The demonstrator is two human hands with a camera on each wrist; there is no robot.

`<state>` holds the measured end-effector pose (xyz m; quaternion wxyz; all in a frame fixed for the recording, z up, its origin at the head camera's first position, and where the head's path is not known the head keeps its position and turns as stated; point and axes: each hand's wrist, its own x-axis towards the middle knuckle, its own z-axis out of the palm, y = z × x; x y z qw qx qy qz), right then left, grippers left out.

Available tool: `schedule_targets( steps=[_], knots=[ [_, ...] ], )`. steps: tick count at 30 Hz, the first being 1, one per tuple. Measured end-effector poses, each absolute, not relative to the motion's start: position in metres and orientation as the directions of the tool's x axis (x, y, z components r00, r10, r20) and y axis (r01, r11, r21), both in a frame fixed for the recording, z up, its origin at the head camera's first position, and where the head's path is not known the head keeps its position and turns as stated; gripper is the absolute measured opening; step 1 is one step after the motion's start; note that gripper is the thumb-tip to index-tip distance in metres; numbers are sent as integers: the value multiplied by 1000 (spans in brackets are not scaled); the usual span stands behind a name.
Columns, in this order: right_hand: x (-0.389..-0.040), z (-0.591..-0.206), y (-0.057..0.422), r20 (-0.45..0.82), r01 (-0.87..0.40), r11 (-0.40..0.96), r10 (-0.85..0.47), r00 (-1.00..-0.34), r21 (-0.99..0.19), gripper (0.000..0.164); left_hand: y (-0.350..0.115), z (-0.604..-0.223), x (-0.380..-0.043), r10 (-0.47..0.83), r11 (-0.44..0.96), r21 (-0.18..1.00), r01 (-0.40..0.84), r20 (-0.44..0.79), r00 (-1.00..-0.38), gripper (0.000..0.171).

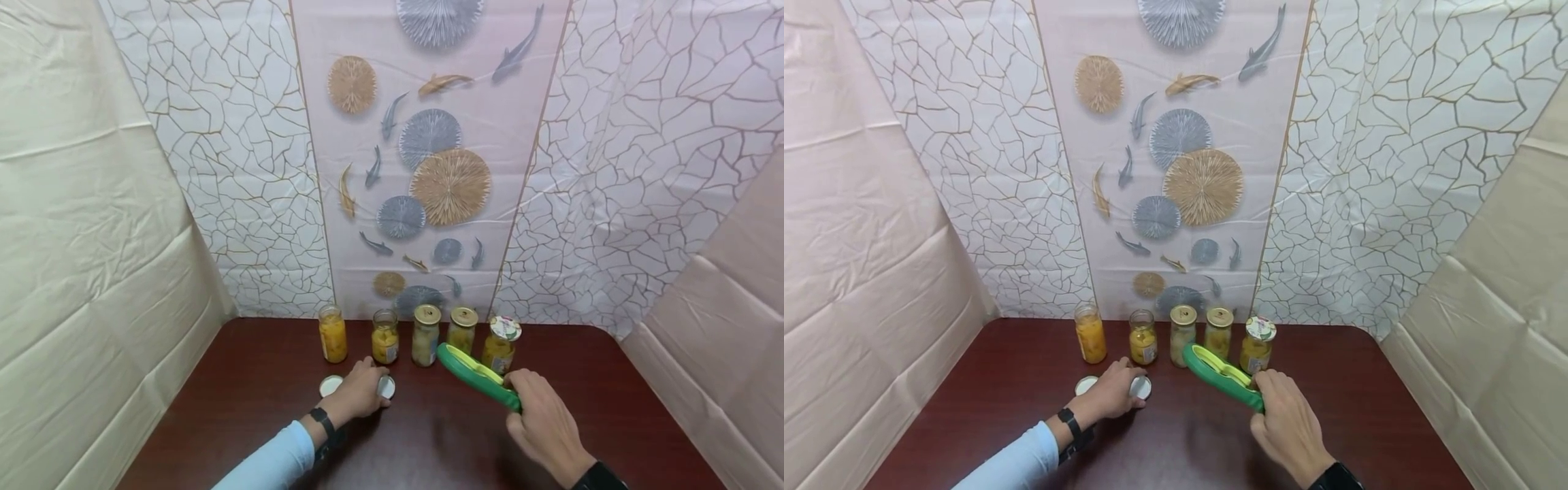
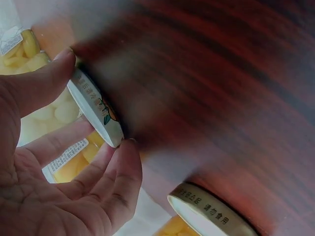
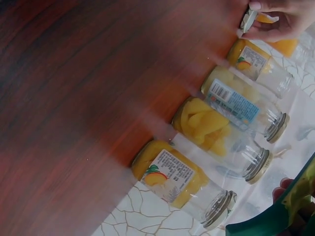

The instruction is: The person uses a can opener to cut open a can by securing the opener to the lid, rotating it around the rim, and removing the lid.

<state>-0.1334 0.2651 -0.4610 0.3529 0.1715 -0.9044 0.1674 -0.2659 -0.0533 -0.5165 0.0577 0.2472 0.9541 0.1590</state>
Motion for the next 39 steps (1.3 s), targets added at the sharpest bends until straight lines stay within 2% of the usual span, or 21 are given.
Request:
schedule_targets(
  steps=[9,12,19,25,28,32,39],
  knots=[
    [-134,-458,267,720,-444,882,-204,-663,-159,44,-47,-501,-249,450,847,339,409,-49,-892,83],
    [-135,-457,266,728,-446,881,-201,-655,-158,44,-44,-495,-240,450,836,361,413,-23,-893,86],
    [-135,-459,266,719,-433,885,-190,-669,-169,43,-41,-484,-215,470,791,401,461,82,-879,81],
    [-137,-462,263,711,-439,887,-214,-669,-146,44,-37,-478,-204,474,668,622,408,67,-878,76],
    [-138,-464,261,708,-441,887,-223,-670,-138,44,-36,-478,-202,456,620,690,374,71,-887,74],
    [-138,-465,259,700,-435,891,-228,-677,-130,42,-36,-479,-198,448,600,713,363,76,-891,70],
    [-138,-470,257,700,-428,899,-246,-671,-95,38,-29,-481,-187,528,455,779,431,153,-835,62]
  ],
)
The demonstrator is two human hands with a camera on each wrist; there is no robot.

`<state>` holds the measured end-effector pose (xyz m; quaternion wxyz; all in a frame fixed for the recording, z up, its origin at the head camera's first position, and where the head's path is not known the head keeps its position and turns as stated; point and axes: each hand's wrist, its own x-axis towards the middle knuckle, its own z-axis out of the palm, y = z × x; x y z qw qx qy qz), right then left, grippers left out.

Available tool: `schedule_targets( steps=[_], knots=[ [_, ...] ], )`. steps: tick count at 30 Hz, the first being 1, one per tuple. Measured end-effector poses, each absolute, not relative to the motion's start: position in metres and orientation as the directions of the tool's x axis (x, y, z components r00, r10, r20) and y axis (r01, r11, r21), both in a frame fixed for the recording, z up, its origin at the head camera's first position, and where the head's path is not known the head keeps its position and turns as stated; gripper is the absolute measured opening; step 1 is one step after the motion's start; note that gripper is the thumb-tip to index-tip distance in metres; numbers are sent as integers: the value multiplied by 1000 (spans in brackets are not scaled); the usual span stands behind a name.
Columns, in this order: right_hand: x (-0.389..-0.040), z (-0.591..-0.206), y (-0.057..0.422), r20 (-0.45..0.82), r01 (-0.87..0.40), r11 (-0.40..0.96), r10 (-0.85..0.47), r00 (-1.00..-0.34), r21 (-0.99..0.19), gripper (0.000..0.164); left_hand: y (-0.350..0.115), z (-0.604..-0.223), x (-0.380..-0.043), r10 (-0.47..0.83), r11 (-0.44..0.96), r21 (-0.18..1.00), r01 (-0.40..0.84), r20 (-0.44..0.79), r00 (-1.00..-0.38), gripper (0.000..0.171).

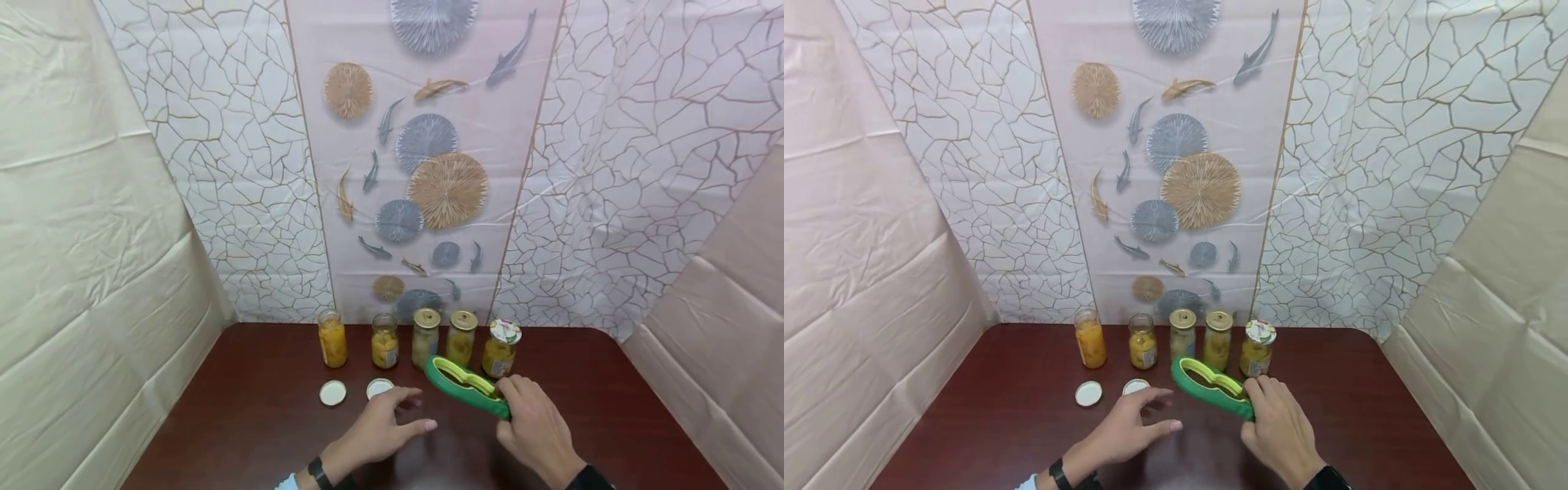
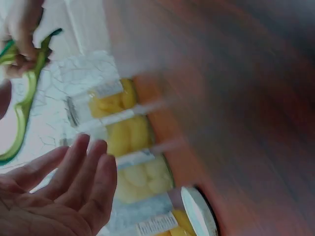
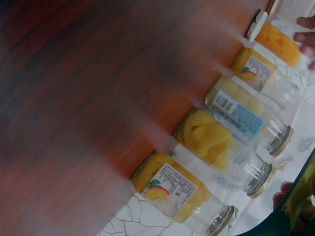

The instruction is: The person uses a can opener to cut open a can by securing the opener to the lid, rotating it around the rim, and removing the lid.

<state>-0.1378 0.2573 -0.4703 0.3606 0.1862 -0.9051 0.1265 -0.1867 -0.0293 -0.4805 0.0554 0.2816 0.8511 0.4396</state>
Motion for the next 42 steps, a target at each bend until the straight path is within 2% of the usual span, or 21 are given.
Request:
schedule_targets(
  steps=[5,10,17,22,27,34,42],
  knots=[
    [-135,-477,254,695,-464,880,-274,-665,-97,36,-27,-474,-188,516,380,813,441,210,-831,57],
    [-131,-481,248,652,-481,867,-291,-700,-129,40,-35,-475,-192,500,363,832,419,206,-841,49],
    [-129,-483,251,597,-412,897,-244,-764,-161,40,-40,-476,-195,484,382,828,411,199,-852,45],
    [-128,-483,255,562,-348,918,-189,-805,-191,35,-41,-479,-199,461,394,839,376,174,-870,48],
    [-125,-480,261,532,-283,930,-120,-838,-236,29,-34,-482,-210,449,444,814,375,160,-879,56],
    [-126,-475,268,624,-304,931,-116,-773,-204,27,-2,-480,-236,362,603,730,323,110,-926,83],
    [-126,-469,273,642,-330,931,-157,-751,-158,22,37,-497,-270,304,560,793,241,73,-950,99]
  ],
)
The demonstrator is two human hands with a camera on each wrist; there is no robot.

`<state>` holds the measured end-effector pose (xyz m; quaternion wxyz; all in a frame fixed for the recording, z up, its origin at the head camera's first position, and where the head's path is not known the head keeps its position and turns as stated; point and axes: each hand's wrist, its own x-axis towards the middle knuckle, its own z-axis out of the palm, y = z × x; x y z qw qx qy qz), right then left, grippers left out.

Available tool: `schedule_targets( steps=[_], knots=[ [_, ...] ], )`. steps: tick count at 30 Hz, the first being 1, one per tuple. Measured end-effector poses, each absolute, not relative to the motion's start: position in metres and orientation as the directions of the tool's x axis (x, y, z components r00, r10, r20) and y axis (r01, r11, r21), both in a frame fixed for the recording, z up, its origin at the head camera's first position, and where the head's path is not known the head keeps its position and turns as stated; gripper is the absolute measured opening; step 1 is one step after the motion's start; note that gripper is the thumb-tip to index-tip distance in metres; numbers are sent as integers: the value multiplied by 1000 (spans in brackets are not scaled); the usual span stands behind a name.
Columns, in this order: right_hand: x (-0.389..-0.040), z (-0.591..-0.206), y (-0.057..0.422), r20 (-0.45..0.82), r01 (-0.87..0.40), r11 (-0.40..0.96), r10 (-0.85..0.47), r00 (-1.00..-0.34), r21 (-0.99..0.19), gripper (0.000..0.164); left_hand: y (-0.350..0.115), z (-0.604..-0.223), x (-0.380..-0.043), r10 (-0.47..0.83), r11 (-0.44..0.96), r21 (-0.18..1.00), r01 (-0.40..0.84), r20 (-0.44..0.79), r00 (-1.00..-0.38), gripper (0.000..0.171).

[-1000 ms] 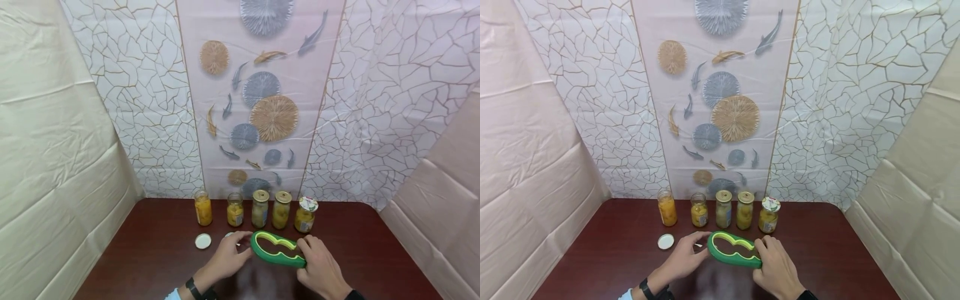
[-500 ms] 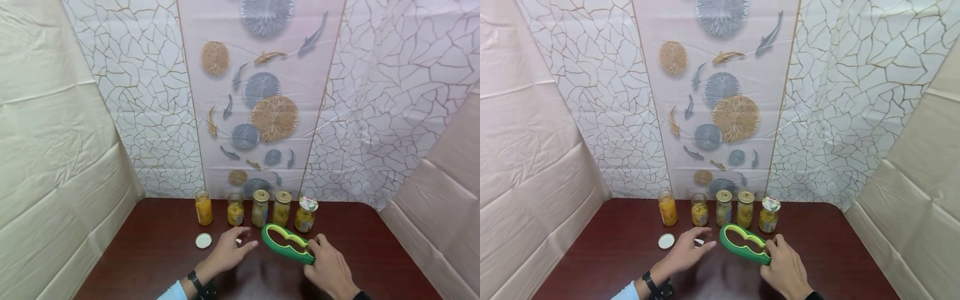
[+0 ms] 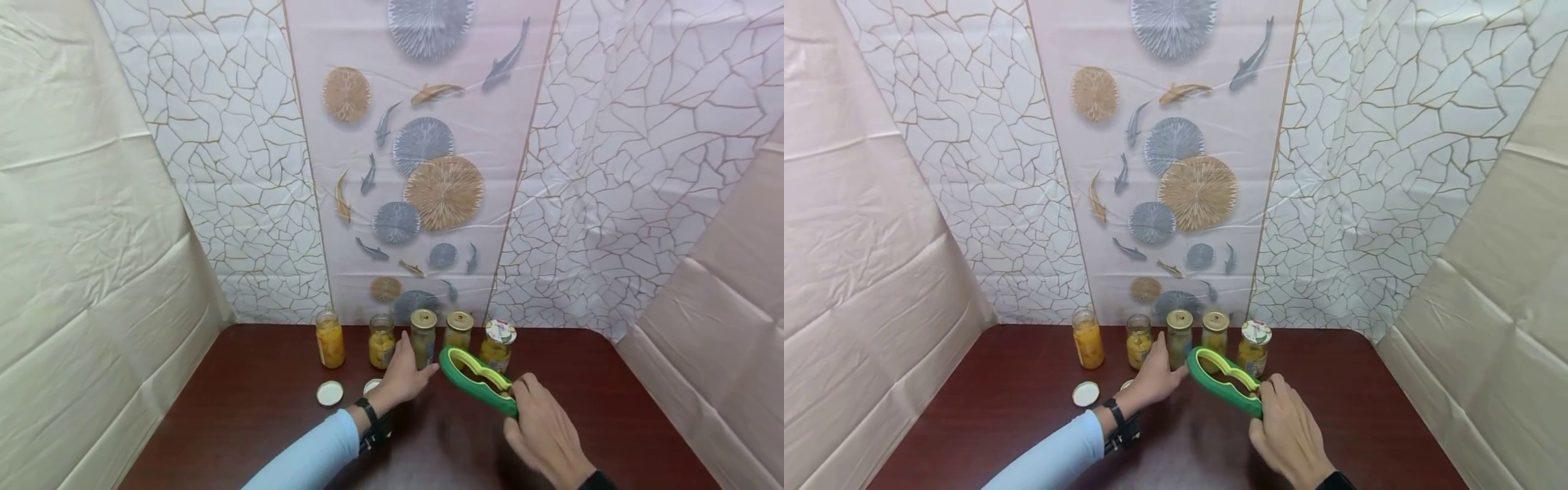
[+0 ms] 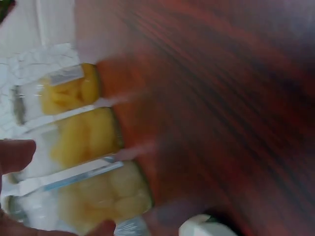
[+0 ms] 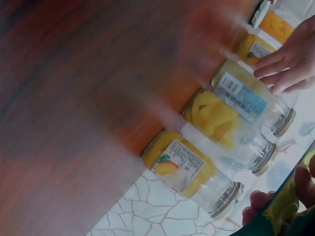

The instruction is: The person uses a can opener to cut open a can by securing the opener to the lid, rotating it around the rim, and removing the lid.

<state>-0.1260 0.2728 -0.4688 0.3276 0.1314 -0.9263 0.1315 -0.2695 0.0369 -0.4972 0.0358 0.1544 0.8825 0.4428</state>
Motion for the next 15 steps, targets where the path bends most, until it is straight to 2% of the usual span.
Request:
schedule_targets(
  steps=[5,12,15],
  knots=[
    [-127,-466,275,671,-356,926,-187,-717,-122,25,52,-511,-286,210,465,862,199,111,-971,97],
    [-131,-464,275,691,-403,910,-232,-685,-94,28,58,-513,-297,118,386,894,226,195,-974,64],
    [-132,-463,276,698,-395,914,-220,-681,-98,26,59,-510,-299,121,363,905,223,191,-974,59]
  ],
)
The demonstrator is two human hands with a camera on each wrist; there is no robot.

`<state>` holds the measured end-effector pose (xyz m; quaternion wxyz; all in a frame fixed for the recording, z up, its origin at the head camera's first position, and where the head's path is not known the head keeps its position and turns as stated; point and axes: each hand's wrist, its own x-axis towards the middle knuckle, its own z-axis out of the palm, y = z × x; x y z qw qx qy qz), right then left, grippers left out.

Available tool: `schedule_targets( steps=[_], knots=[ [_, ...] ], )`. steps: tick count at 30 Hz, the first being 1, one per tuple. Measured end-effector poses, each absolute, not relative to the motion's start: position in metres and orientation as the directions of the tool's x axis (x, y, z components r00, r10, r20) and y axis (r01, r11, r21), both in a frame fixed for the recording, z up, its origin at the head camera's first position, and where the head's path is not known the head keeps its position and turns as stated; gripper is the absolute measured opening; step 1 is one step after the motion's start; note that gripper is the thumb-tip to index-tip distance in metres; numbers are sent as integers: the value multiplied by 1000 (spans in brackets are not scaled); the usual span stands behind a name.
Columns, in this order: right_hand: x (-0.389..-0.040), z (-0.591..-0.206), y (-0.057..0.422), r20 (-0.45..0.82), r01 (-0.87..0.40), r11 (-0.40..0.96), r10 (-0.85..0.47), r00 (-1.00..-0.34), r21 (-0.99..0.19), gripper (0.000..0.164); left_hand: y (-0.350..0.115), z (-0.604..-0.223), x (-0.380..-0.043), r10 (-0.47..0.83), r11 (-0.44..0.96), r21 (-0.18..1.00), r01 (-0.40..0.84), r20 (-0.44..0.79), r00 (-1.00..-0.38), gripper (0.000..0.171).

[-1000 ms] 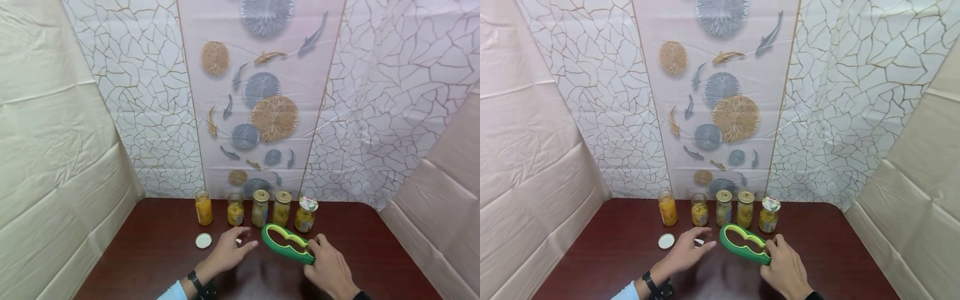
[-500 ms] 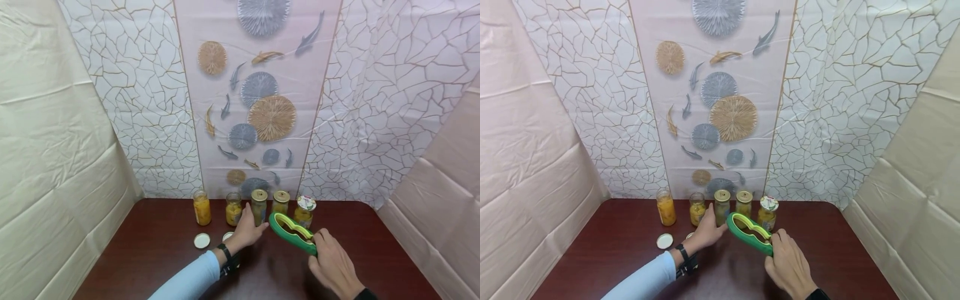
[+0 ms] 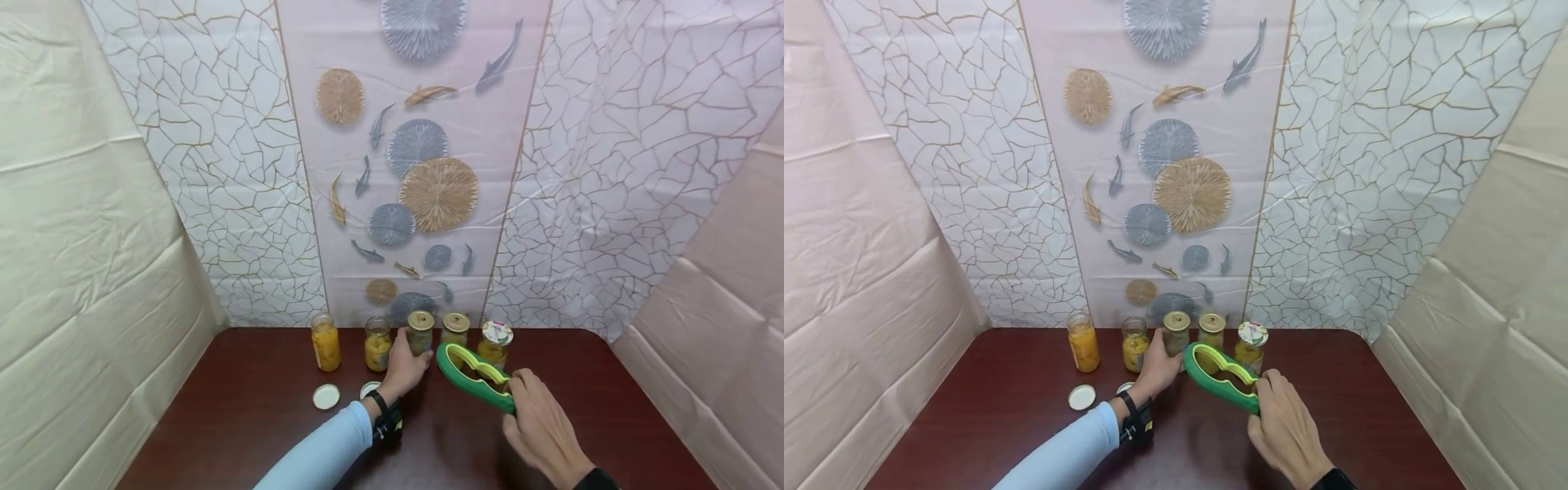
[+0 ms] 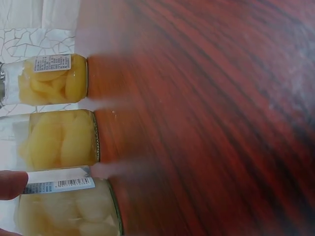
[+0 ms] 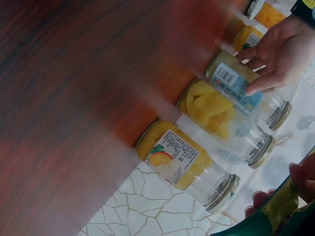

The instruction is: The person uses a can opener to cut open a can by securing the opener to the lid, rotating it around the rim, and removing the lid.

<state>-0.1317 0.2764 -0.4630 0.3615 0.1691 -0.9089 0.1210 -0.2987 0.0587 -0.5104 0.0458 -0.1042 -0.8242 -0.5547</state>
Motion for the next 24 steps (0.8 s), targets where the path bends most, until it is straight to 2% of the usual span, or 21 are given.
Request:
schedule_targets(
  steps=[6,12,17,24],
  knots=[
    [-134,-463,274,668,-365,922,-191,-719,-130,23,56,-511,-302,136,358,910,208,170,-976,58],
    [-138,-462,274,683,-387,912,-196,-704,-136,24,50,-509,-296,199,377,889,260,197,-960,54],
    [-139,-454,271,699,-421,902,-242,-673,-93,24,38,-502,-273,292,396,848,351,246,-924,53],
    [-143,-437,258,702,-478,878,-318,-637,-36,26,20,-486,-227,463,333,862,381,203,-863,50]
  ],
)
